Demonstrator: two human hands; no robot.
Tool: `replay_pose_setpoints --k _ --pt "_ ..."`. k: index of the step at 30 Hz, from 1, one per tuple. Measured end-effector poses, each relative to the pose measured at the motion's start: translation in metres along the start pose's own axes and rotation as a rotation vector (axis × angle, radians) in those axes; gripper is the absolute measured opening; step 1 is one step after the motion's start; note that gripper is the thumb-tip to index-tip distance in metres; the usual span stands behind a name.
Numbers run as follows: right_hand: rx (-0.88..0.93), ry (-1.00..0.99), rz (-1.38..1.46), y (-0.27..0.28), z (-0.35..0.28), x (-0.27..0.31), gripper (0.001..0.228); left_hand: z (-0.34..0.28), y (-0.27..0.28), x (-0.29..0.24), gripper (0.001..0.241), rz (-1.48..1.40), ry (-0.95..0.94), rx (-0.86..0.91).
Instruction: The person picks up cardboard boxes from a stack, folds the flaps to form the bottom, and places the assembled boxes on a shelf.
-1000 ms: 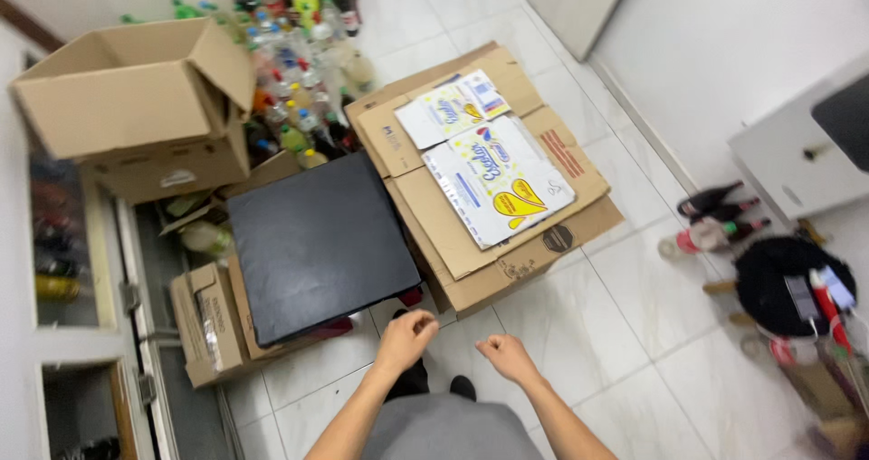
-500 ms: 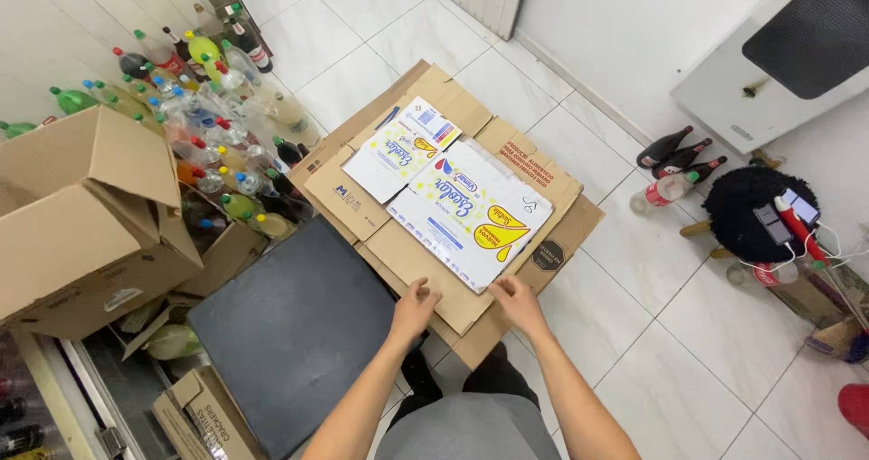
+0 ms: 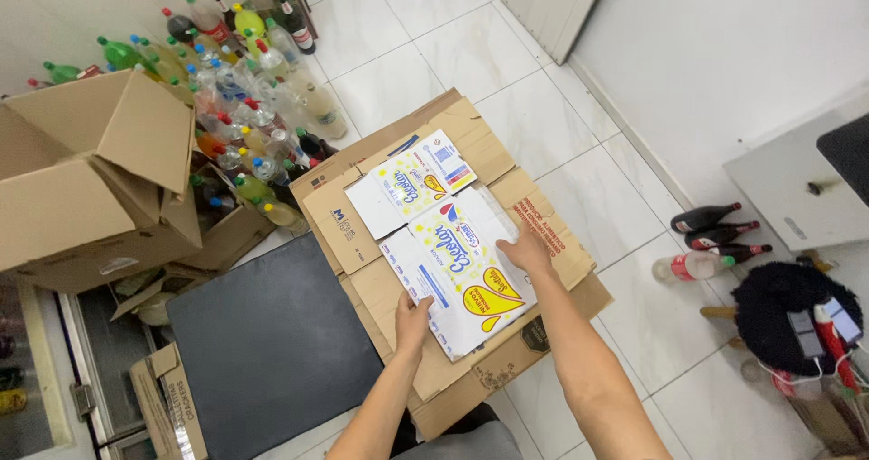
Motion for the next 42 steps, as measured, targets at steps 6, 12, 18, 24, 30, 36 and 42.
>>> replay_pose_setpoints --k 6,12,18,24,30,36,42 --pt "0.186 0.084 0.055 0.017 0.002 0.003 0.082 0.020 -0.003 0.035 0.079 0.015 0.087 -0.111" --pt "0.435 0.319 0.478 0.055 -0.066 0.029 0.051 0.004 0.010 0.018 0.083 -0.053 0.079 -0.166" --pt "0.503 0.508 0.550 0.063 -0.161 0.087 0.048 -0.027 0.051 0.010 0.082 -0.103 0.045 -0.229" --pt "0.497 0.573 0.153 0.022 -0.237 0.155 0.039 -0.009 0.156 0.044 0.098 0.254 -0.370 -0.438" --pt "0.300 0.897 0.041 -0.078 -0.302 0.210 0.050 -0.031 0.266 -0.026 0.098 0.805 -1.088 -0.337" --pt "0.244 1.009 -0.197 -0.150 -0.394 0.257 0.040 -0.028 0.375 -0.005 0.100 1.195 -1.102 -0.108" --pt "0.247 0.978 -0.310 -0.214 -0.412 0.281 0.033 -0.018 0.457 0.013 0.099 1.121 -0.973 -0.159"
Point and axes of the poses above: each hand's wrist, its own z-axis towards the middle knuckle, its own y-axis out of the back of the hand, x = y × z, the point moved 6 cm from there along z, towards the middle knuckle, and after that the axes turned 13 degrees about -y, right-handed, at the moved point
